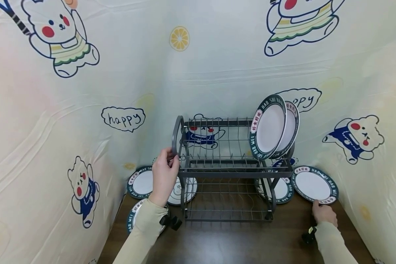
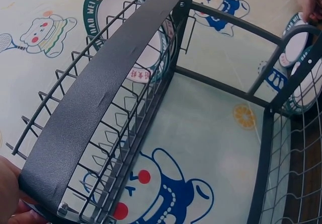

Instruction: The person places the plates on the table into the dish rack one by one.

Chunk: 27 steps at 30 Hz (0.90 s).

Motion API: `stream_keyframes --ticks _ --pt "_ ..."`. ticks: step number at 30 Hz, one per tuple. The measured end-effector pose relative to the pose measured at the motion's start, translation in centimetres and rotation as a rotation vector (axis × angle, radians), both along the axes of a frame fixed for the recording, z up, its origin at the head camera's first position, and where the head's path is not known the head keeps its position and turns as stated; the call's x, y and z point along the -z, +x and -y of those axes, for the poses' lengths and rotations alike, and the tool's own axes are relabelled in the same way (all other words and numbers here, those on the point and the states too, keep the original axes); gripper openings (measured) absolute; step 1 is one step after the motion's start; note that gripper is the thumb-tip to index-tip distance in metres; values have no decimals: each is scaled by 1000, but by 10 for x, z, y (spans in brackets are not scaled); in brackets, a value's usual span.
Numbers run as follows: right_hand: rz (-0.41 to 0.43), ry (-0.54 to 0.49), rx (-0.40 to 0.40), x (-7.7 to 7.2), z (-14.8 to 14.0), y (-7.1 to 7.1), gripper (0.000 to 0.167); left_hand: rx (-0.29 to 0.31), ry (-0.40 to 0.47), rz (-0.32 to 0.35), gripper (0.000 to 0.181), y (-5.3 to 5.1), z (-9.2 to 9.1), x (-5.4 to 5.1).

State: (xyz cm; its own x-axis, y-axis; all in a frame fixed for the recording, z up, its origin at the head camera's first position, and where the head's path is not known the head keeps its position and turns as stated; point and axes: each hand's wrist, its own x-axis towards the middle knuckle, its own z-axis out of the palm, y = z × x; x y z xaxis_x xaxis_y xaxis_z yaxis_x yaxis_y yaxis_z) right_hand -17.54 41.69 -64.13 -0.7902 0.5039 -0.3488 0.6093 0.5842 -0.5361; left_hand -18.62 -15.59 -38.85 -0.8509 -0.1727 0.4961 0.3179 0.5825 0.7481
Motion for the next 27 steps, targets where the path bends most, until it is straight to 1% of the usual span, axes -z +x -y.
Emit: stream_keyframes --ticks 5,10,13,19,22,24,27 --pt "10 -24 12 3 -1 -2 81 1 -1 -5 21 -1 0 0" --pt "34 -61 14 4 -4 -1 85 4 1 -1 21 0 -1 0" --pt "30 -69 18 0 -3 1 81 3 0 -2 22 0 -1 0" --pt "34 -103 66 -8 4 2 72 -2 -9 -11 21 0 0 0" --pt "26 -125 100 -7 3 0 68 -6 -10 -7 21 0 -1 0" --pt "8 -131 120 -5 2 -1 67 -6 -7 -5 21 0 -1 0" --pt "-18 -165 163 -4 0 0 63 -6 -4 -2 21 0 -1 -1"
